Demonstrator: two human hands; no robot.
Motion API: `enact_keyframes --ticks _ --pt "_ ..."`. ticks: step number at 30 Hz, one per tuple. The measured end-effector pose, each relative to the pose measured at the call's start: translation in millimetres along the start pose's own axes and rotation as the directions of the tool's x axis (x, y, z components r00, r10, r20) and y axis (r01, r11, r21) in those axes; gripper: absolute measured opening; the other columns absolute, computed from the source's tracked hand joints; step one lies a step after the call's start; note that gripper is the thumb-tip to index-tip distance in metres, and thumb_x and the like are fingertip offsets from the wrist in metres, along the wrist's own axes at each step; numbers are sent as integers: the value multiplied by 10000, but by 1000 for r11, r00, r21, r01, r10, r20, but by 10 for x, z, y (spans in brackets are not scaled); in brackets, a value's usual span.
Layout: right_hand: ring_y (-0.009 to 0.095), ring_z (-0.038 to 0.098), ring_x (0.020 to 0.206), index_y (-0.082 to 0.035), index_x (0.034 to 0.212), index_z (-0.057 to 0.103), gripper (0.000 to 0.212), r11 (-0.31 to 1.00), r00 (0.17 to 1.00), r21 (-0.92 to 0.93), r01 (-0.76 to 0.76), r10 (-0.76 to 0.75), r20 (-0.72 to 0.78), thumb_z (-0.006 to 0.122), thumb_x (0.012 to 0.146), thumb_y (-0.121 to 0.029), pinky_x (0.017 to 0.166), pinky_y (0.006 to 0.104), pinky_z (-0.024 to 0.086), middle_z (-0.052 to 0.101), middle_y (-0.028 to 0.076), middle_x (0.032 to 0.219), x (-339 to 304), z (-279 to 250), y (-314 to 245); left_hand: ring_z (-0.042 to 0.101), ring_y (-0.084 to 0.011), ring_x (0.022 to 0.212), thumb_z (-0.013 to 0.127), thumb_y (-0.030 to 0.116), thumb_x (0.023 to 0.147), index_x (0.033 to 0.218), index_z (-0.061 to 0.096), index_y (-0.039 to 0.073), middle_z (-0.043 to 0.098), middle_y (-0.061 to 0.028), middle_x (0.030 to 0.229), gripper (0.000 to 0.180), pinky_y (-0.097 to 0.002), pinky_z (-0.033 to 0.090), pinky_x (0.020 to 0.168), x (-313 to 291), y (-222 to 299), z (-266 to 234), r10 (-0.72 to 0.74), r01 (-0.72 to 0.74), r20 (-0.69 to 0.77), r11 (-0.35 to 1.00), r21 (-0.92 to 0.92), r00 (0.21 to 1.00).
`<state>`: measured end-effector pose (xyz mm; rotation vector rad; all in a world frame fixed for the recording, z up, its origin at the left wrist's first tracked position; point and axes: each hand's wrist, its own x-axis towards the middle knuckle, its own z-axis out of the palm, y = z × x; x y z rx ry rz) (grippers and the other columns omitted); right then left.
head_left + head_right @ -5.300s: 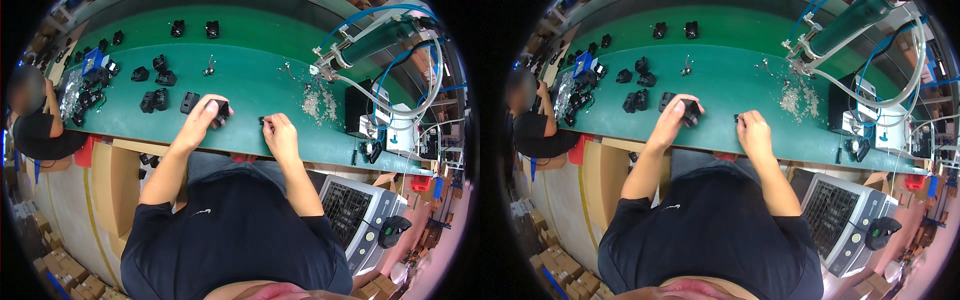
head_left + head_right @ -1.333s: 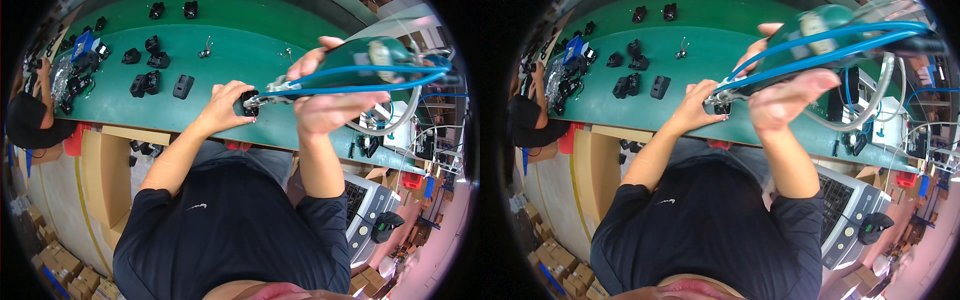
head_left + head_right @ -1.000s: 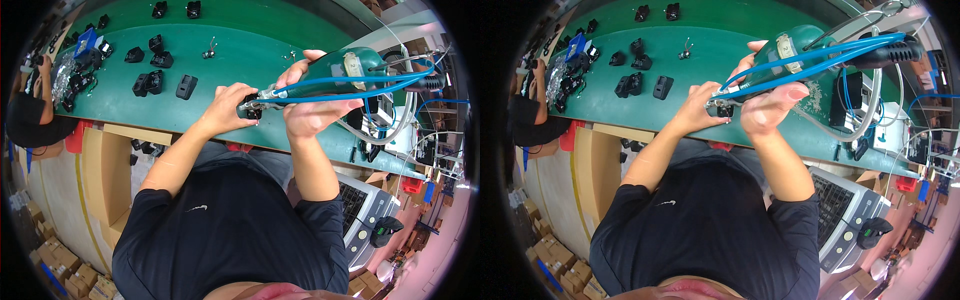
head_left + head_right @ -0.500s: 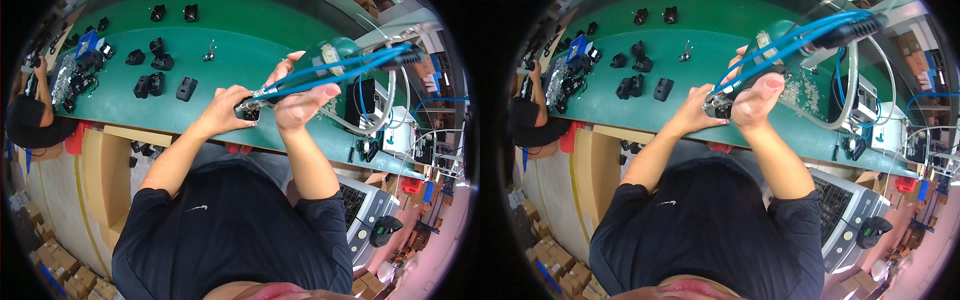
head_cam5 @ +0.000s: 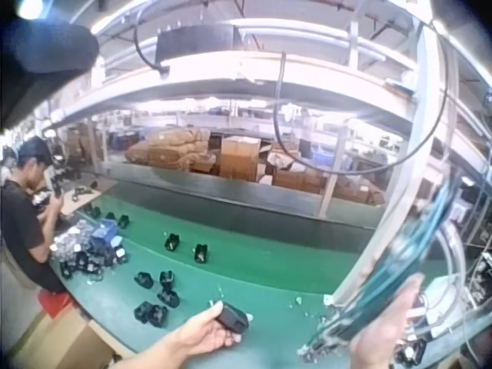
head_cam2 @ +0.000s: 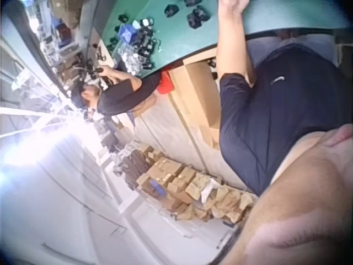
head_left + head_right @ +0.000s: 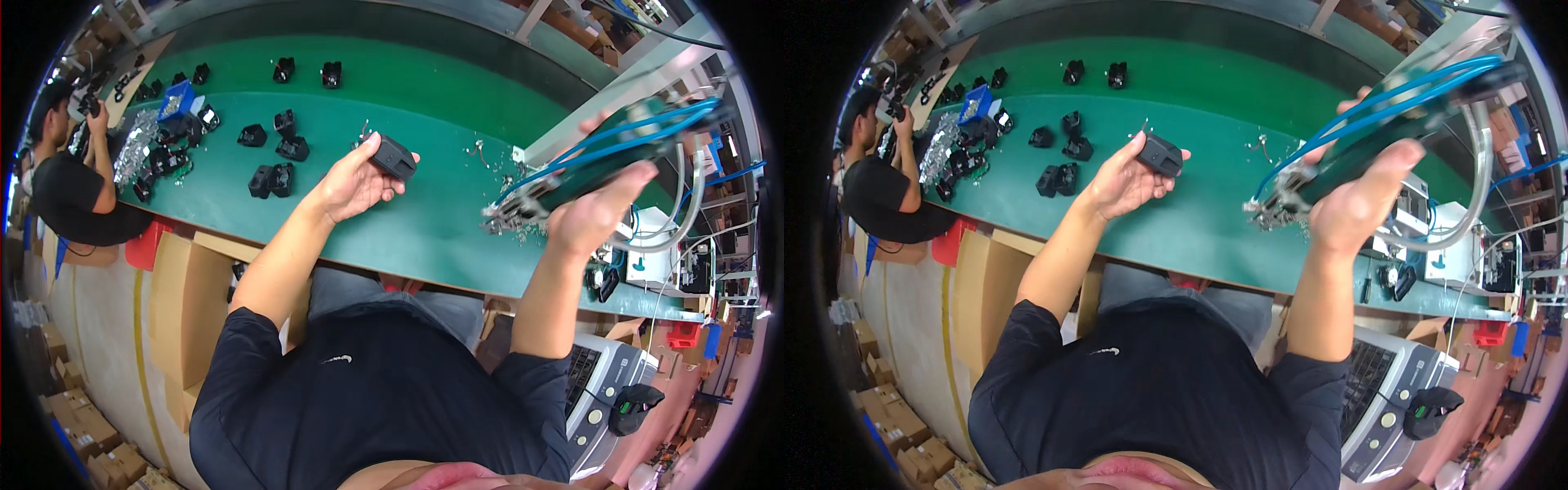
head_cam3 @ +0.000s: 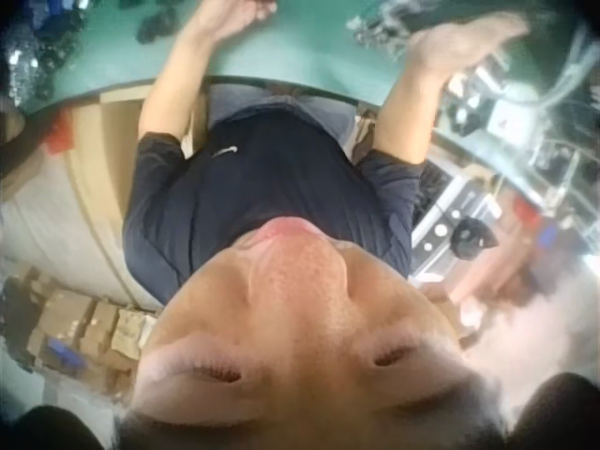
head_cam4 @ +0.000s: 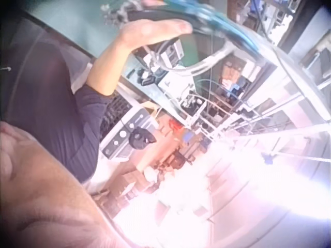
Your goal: Assembling electronic components using a pneumatic tool on a production line.
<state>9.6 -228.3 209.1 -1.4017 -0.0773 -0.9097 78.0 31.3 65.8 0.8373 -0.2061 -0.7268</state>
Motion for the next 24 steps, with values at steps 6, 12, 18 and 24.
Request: enact_keyframes --ticks 6,12,18,24 --pt "195 643 829 9 1412 453 647 999 992 -28 37 -33 122 385 1097 -552 715 326 533 656 144 1129 -241 -210 321 558 -310 1159 609 510 984 1468 471 -51 549 -191 1333 753 -432 474 983 786 585 -384 380 -43 -52 238 970 924" --pt "229 636 970 9 1408 417 542 997 997 -83 10 -4 79 495 1096 -427 898 360 498 662 182 1099 -101 -205 79 454 -375 1400 791 300 870 1559 413 83 427 -170 1541 815 -528 390 1113 1549 797 -1115 326 318 -200 -365 875 924" --pt "322 567 1210 51 1413 443 558 471 647 -463 751 -666 371 683 925 -75 1027 443 474 510 228 1374 -213 -366 -152 503 -326 1350 671 117 934 1427 565 136 574 -104 1412 504 -494 363 1096 678 935 -858 597 37 193 -350 936 779" --pt "283 694 1002 -83 1119 709 255 879 648 -384 282 121 752 754 868 -93 842 374 583 700 93 1155 -965 630 1377 414 -348 1438 838 380 781 1461 535 89 495 -145 1499 799 -497 292 1169 -846 428 -523 284 -29 119 -300 953 951"
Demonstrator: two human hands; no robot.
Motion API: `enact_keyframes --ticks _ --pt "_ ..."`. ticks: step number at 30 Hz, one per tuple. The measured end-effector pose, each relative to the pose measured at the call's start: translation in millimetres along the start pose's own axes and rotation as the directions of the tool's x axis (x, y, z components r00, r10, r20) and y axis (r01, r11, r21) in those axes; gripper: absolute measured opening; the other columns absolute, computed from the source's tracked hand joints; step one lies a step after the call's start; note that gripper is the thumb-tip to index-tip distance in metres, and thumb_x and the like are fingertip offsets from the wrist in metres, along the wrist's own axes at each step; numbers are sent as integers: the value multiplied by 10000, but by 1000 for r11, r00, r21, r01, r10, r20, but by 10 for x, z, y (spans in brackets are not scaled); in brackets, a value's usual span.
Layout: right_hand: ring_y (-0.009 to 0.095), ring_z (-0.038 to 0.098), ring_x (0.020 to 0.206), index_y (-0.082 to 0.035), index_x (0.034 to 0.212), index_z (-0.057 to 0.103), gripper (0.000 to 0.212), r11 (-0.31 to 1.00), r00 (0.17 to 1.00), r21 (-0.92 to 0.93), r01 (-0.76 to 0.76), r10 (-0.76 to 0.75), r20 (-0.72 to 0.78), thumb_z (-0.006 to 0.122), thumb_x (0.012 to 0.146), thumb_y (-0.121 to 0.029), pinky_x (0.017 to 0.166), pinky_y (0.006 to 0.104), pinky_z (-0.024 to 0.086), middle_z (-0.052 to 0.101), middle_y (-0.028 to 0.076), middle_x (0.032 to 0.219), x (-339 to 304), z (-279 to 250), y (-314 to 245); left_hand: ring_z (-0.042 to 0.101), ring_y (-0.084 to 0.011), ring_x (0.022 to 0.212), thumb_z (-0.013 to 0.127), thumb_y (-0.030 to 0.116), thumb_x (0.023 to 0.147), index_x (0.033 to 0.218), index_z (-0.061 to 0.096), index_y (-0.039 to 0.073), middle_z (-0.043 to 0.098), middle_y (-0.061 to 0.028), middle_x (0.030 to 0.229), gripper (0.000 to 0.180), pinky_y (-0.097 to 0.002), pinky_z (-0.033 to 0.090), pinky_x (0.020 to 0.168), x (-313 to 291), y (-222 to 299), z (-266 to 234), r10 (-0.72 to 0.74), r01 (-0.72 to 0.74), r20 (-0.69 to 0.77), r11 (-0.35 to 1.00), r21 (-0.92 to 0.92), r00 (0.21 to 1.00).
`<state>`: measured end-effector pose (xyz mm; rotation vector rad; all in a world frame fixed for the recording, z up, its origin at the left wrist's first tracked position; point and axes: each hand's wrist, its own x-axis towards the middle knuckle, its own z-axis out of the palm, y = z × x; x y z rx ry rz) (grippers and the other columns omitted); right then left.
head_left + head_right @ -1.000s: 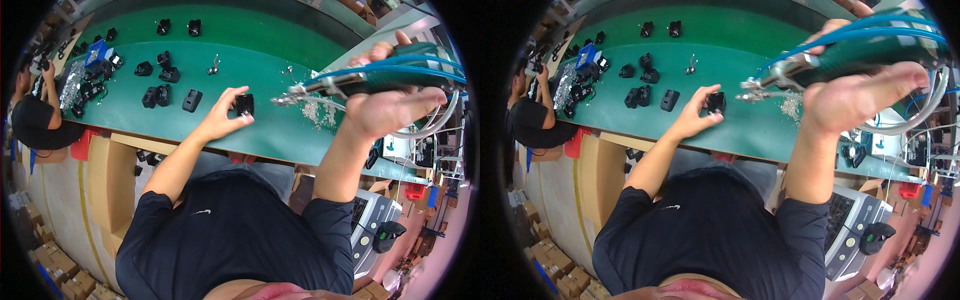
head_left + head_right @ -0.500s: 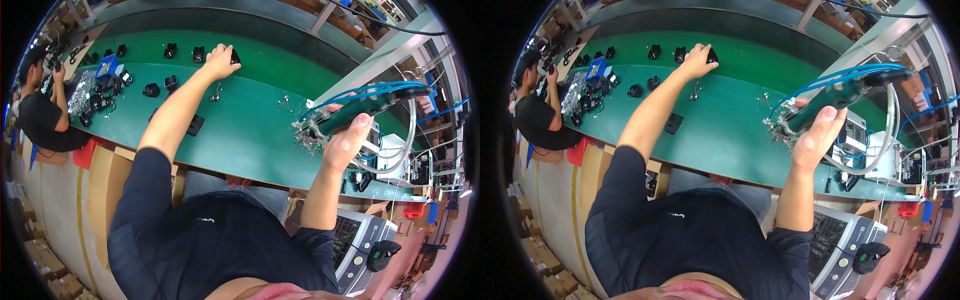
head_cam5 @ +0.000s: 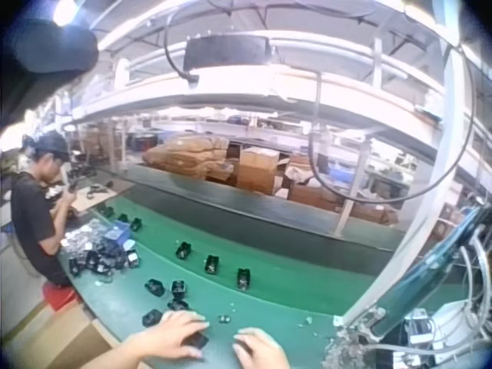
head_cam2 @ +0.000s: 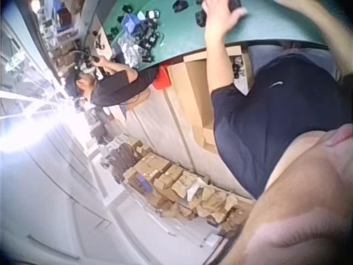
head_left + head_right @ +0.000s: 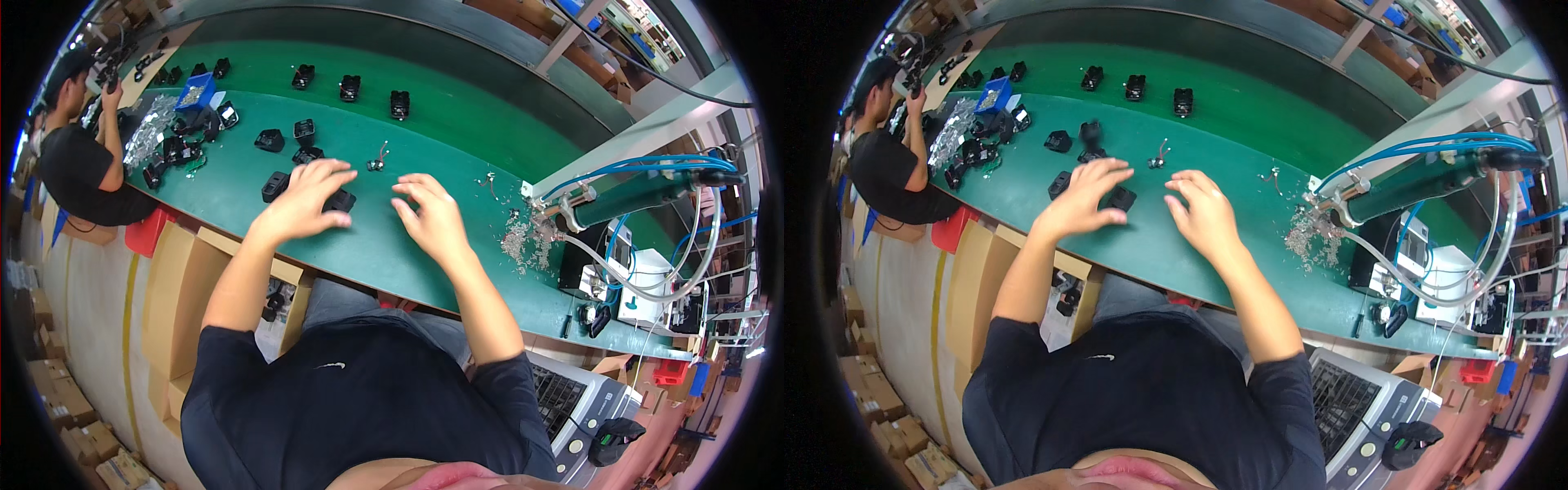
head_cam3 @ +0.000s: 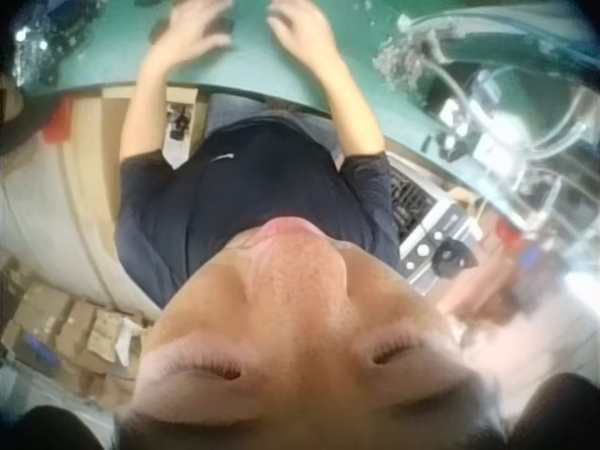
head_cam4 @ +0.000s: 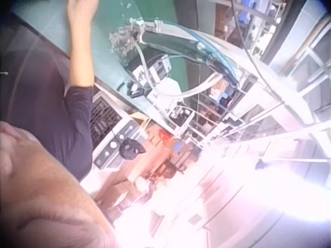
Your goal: Assembling electronic components using a pneumatic tool on a production line.
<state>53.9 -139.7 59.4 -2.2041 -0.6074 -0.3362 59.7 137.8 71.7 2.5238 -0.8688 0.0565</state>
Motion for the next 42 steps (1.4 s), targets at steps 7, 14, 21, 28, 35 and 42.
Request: enact_keyframes --ticks 7,14,21,28,35,42 --pt "277 658 1022 -73 1056 698 212 908 960 -328 261 -210 185 735 847 -81 832 406 593 675 59 1102 586 561 309 344 -339 1504 904 154 665 1537 424 125 431 -112 1567 996 -528 287 1184 -315 119 115 -48 48 -10 997 55 999" --pt "289 690 1010 -112 1141 725 247 873 964 -464 150 -25 265 715 900 -165 818 427 601 664 77 1078 605 619 432 429 -283 1439 880 115 688 1433 526 104 520 -70 1494 825 -501 332 1130 -305 17 289 -23 29 -63 995 92 998" --pt "344 713 1002 -168 1302 679 384 861 918 -508 -38 231 323 698 923 -228 821 465 597 680 127 1125 529 400 244 504 -256 1334 873 103 697 1337 594 112 569 -55 1399 698 -456 365 1055 -199 -1 352 29 -22 -150 999 49 988" --pt "371 707 1015 -125 1306 654 398 895 965 -415 -165 233 119 693 923 -227 847 482 578 700 121 1156 120 -83 169 511 -309 1302 858 82 723 1403 566 111 534 -102 1416 741 -471 390 1047 -257 84 424 59 -55 -173 998 30 983" --pt "342 655 1075 -65 1119 718 233 971 997 -233 60 -48 59 627 910 -14 919 443 551 689 116 1138 -70 -22 388 527 -349 1228 857 118 746 1358 622 140 516 -126 1346 655 -451 442 1018 -177 299 443 -37 33 -35 995 -91 999" --pt "344 662 1070 -23 1030 734 159 984 983 -176 -16 48 177 660 890 -2 917 431 550 690 131 1113 -200 64 468 527 -336 1190 907 236 715 1291 649 113 547 -123 1270 643 -457 458 1010 -226 358 635 -45 33 -108 994 -109 993"
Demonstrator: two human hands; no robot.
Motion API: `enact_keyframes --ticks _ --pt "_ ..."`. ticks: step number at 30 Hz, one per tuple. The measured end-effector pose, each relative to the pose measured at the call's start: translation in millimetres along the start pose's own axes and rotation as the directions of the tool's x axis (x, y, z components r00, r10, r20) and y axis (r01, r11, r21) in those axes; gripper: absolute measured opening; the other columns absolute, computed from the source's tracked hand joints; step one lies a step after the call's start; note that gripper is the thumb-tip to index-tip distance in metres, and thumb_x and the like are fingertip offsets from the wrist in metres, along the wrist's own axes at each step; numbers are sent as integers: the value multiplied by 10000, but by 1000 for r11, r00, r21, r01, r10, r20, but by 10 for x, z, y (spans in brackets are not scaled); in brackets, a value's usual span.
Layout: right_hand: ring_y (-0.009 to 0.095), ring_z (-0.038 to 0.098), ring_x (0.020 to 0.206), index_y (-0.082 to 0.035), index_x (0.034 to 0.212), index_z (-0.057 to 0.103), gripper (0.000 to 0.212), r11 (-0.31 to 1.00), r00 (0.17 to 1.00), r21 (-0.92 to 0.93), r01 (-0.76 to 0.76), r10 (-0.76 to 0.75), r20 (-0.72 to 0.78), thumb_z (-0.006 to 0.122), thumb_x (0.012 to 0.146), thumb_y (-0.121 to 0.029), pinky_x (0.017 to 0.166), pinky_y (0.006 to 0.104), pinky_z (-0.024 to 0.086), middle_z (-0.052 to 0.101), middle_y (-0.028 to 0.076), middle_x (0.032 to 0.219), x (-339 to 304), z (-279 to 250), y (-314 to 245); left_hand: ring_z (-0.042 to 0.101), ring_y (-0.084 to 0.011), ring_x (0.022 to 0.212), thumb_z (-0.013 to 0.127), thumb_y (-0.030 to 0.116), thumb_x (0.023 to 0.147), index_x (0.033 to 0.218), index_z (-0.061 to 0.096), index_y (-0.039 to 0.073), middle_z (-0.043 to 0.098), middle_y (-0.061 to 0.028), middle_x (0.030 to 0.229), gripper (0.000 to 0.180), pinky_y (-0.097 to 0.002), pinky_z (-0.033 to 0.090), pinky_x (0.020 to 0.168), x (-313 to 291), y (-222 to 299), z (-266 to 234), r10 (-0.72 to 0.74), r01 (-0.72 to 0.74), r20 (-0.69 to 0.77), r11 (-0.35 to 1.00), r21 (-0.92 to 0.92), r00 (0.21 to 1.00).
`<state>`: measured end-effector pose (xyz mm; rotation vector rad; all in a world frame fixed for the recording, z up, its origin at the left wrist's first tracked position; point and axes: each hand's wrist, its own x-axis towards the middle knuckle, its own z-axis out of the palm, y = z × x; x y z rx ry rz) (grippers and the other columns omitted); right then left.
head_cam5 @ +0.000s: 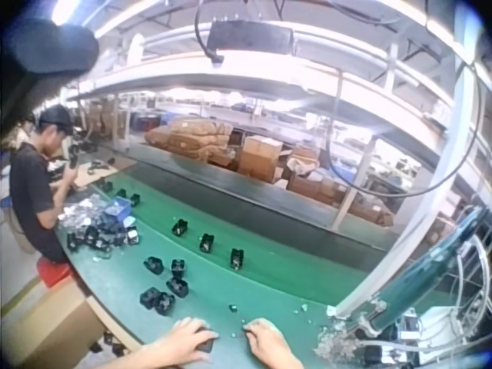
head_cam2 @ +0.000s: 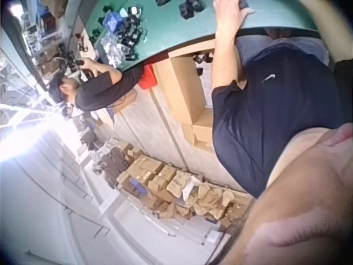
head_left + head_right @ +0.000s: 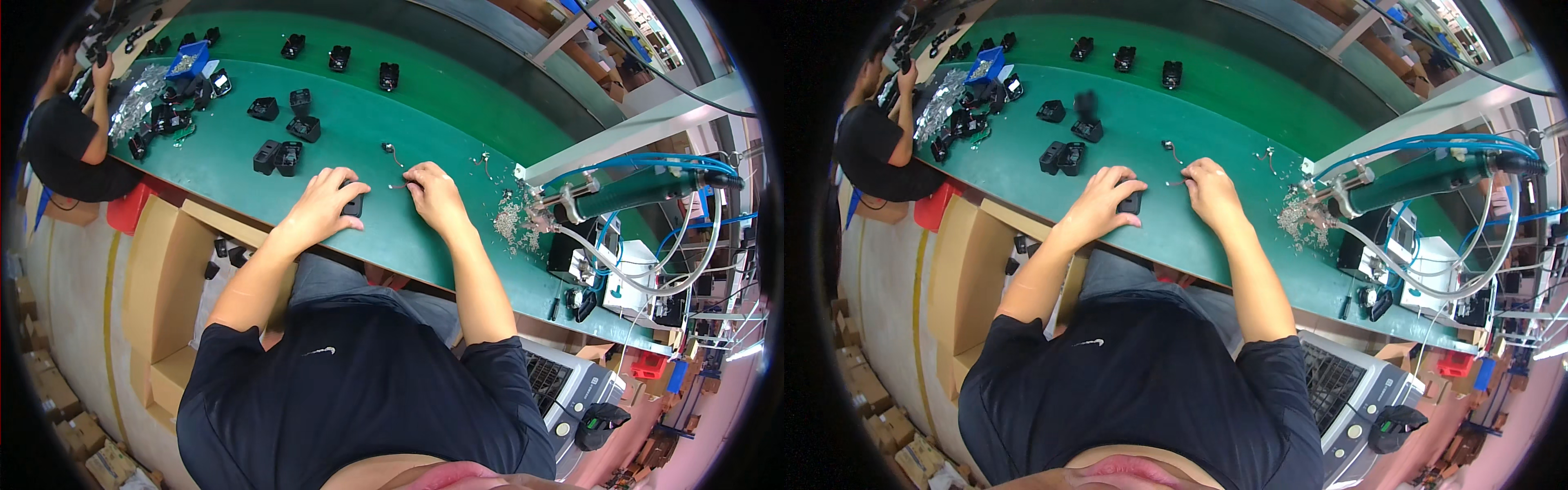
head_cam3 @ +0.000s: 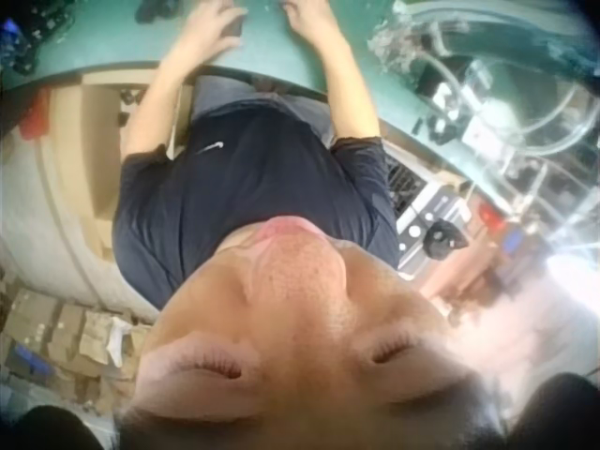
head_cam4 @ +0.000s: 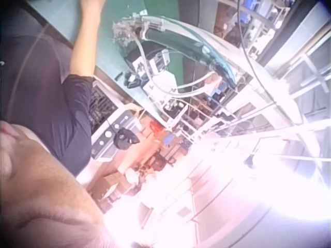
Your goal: Assembling electronic components using a pneumatic tool on a production line.
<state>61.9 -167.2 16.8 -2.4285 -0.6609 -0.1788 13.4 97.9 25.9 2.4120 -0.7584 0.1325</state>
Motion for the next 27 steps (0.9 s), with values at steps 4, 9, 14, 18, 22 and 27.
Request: enact_keyframes --ticks 4,9,14,18,22,27 --pt "298 700 921 -4 1000 736 133 981 986 111 -157 162 -42 720 868 -4 821 381 575 700 131 1063 -151 -1 -24 575 -296 1153 928 254 704 1247 653 70 581 -118 1245 636 -425 509 968 18 15 8 10 -11 -20 996 -91 1000" --pt "183 709 808 12 984 732 145 935 959 240 -260 280 -52 761 842 27 737 298 584 710 112 1020 -363 -24 -183 614 -305 1257 832 165 880 1447 480 75 579 -166 1377 673 -402 559 1031 -58 34 190 -229 184 254 -286 -940 940" --pt "168 718 782 40 937 729 140 900 920 261 -350 383 -86 799 817 21 717 272 597 717 114 986 -458 -12 -231 498 -390 1407 792 108 900 1594 288 96 547 -206 1427 858 -487 424 1202 -44 173 361 -193 -30 95 -562 -827 977" --pt "211 741 795 36 911 737 114 873 904 342 -349 409 -123 787 808 29 733 312 619 720 132 998 -520 -74 -301 500 -389 1404 774 64 898 1592 282 84 529 -187 1441 851 -497 415 1207 -90 163 398 -220 -51 71 -505 -861 973" --pt "187 744 898 7 952 757 123 661 850 701 -267 504 -152 788 833 14 764 307 620 729 116 1028 -560 -205 -530 514 -367 1390 744 40 904 1615 233 86 459 -132 1494 877 -483 448 1179 -76 297 321 -201 151 205 -255 -955 958" --pt "253 710 951 -35 917 755 118 908 963 415 -61 163 -215 796 808 -17 824 372 584 725 113 1047 -532 -300 -902 573 -214 1292 750 44 900 1623 217 76 337 -94 1564 898 -410 528 1094 -21 441 304 -160 207 213 -56 -977 964"
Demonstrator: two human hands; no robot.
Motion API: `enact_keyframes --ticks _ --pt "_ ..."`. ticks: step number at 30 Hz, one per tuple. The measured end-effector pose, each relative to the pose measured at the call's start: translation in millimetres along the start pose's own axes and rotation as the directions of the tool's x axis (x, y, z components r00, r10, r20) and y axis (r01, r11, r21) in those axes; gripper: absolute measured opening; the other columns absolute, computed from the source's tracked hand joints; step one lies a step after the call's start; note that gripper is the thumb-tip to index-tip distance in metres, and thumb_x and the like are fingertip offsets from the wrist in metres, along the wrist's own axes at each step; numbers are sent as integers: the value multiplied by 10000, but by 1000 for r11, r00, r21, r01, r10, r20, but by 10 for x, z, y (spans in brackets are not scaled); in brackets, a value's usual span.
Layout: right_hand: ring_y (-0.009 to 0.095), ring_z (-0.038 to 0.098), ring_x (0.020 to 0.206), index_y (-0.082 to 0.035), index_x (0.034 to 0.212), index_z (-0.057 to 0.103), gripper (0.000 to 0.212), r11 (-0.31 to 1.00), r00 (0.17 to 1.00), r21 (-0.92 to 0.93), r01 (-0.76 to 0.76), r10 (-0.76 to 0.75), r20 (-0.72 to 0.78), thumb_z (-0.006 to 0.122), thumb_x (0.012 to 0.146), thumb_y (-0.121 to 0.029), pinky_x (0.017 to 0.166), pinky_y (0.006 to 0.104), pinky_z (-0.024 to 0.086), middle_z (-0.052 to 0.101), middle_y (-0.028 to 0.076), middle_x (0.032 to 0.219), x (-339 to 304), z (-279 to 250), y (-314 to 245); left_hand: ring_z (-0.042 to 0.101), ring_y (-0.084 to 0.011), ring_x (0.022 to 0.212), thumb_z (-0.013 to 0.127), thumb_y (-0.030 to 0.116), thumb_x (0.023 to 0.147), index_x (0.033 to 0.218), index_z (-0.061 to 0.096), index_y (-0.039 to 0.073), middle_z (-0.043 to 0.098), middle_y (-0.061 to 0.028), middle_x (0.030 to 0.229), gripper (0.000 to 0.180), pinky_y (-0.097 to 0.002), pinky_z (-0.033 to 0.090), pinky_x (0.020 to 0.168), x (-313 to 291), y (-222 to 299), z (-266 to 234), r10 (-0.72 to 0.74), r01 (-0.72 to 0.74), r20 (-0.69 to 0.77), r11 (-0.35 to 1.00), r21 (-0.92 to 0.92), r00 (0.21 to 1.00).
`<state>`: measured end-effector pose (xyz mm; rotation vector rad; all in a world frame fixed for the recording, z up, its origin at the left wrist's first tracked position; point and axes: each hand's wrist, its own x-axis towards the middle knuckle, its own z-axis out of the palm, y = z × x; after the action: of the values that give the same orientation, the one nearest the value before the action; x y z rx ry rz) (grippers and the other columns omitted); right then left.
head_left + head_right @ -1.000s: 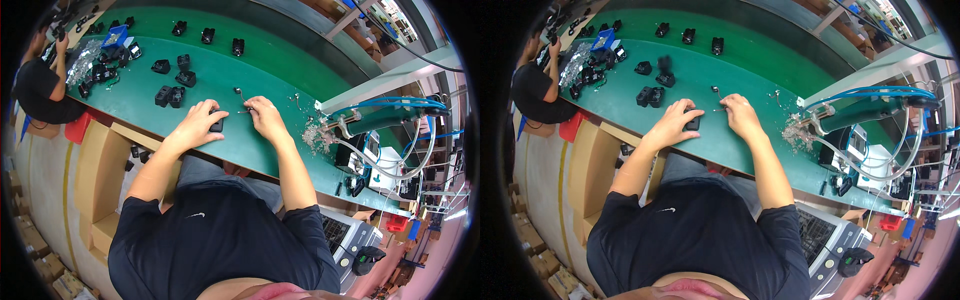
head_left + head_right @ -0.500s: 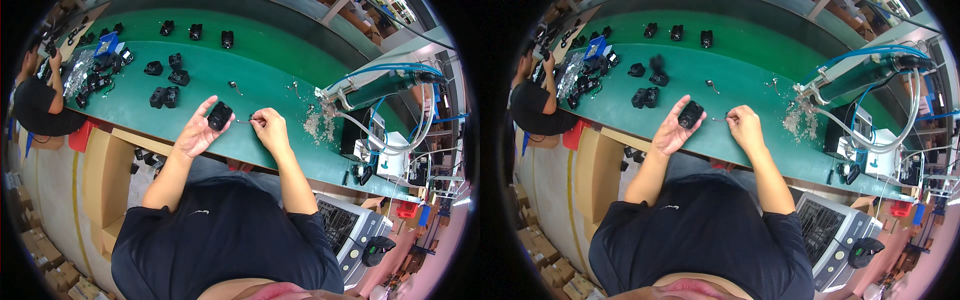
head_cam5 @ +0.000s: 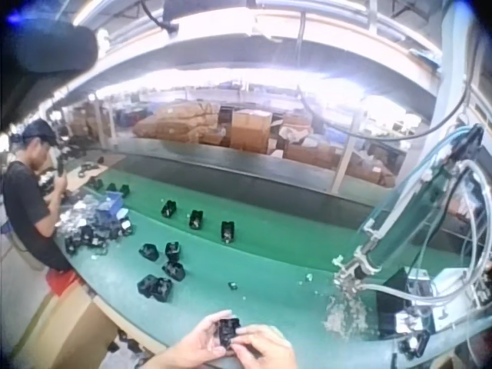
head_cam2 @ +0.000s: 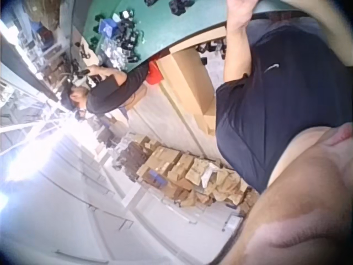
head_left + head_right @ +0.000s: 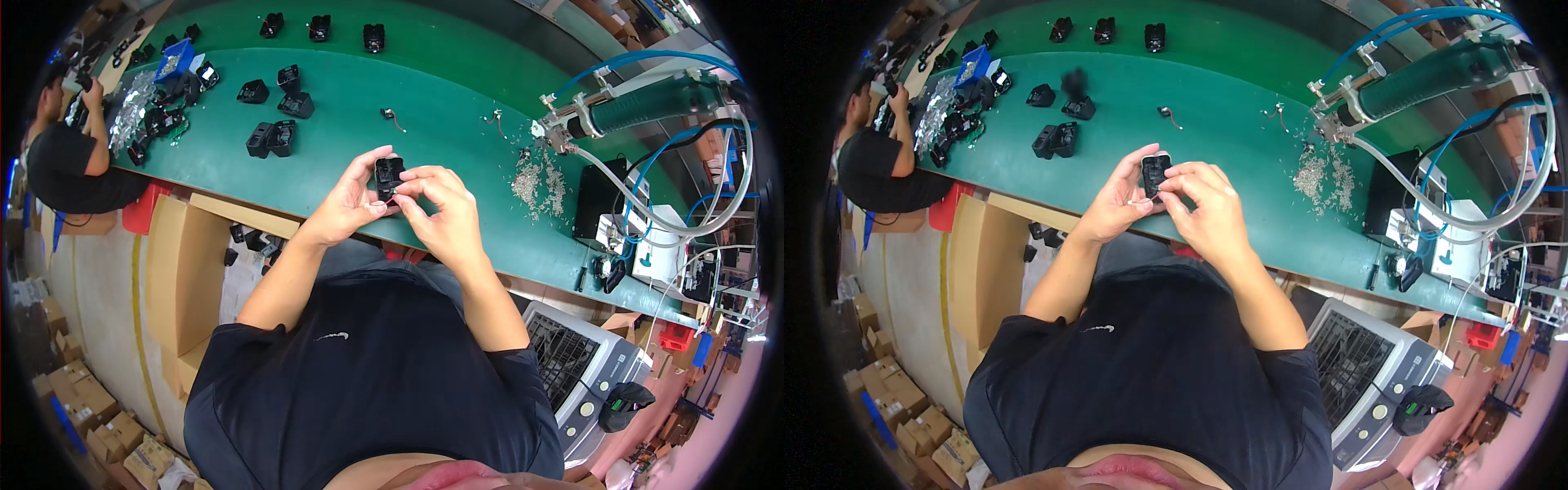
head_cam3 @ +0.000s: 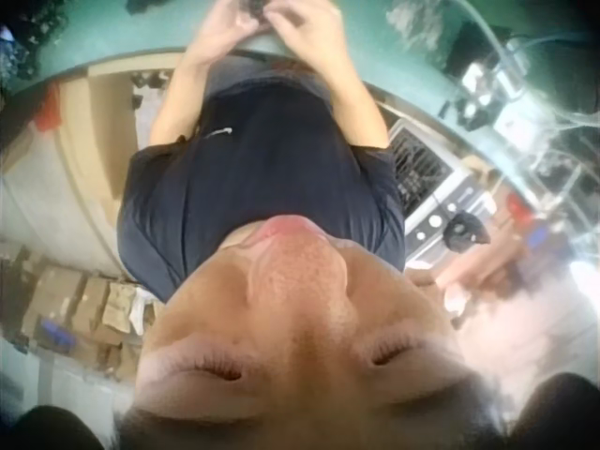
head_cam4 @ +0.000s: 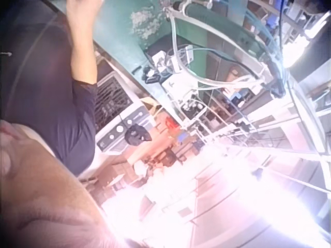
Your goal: Assembling electronic components using a pneumatic tool on a production line.
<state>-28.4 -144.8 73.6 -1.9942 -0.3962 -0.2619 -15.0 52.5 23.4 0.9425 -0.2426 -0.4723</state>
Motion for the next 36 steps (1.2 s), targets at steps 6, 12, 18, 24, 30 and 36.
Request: enact_keyframes --ticks 6,12,18,24,30,36 --pt "299 648 1055 -62 892 758 127 988 1000 -152 23 -24 -9 805 776 -48 883 408 551 687 94 1111 -78 21 43 585 -192 1260 760 -31 853 1619 230 83 341 -97 1564 939 -359 552 1045 3 34 55 -39 30 74 992 120 997" --pt "300 631 1059 -70 882 759 117 977 1000 -214 -21 21 1 805 776 -49 874 404 549 639 84 1125 -97 50 3 631 -165 1153 736 -89 842 1562 308 92 388 -92 1519 857 -284 595 860 31 -28 159 -49 59 -48 968 244 998" --pt "285 607 946 -78 875 754 117 949 997 -307 -76 71 -30 803 771 -57 793 414 538 577 81 967 -74 61 -42 644 -190 1148 796 -70 760 1432 461 69 514 -104 1425 764 -338 583 889 112 -5 205 143 -85 -21 694 715 989" --pt "284 608 906 -69 942 754 153 904 991 -406 -131 127 -38 783 792 -77 784 406 523 560 92 911 -108 69 2 583 -342 1226 858 14 668 1351 554 92 616 -126 1352 751 -438 458 1084 306 -8 127 380 -392 308 165 905 872" --pt "310 637 960 -60 1114 718 266 926 988 -346 -152 152 -29 734 848 -52 811 437 536 595 125 988 -147 -179 -48 557 -343 1264 941 129 638 1353 556 102 607 -113 1358 812 -454 427 1098 446 -165 86 279 -302 214 324 897 936" --pt "289 504 1181 55 1418 437 645 820 479 -557 133 -545 -688 743 949 -264 1016 401 417 487 178 1310 686 -1280 -497 548 -315 1276 971 318 624 1409 525 98 586 -125 1322 929 -456 371 1091 525 -331 32 318 -302 220 237 923 922"
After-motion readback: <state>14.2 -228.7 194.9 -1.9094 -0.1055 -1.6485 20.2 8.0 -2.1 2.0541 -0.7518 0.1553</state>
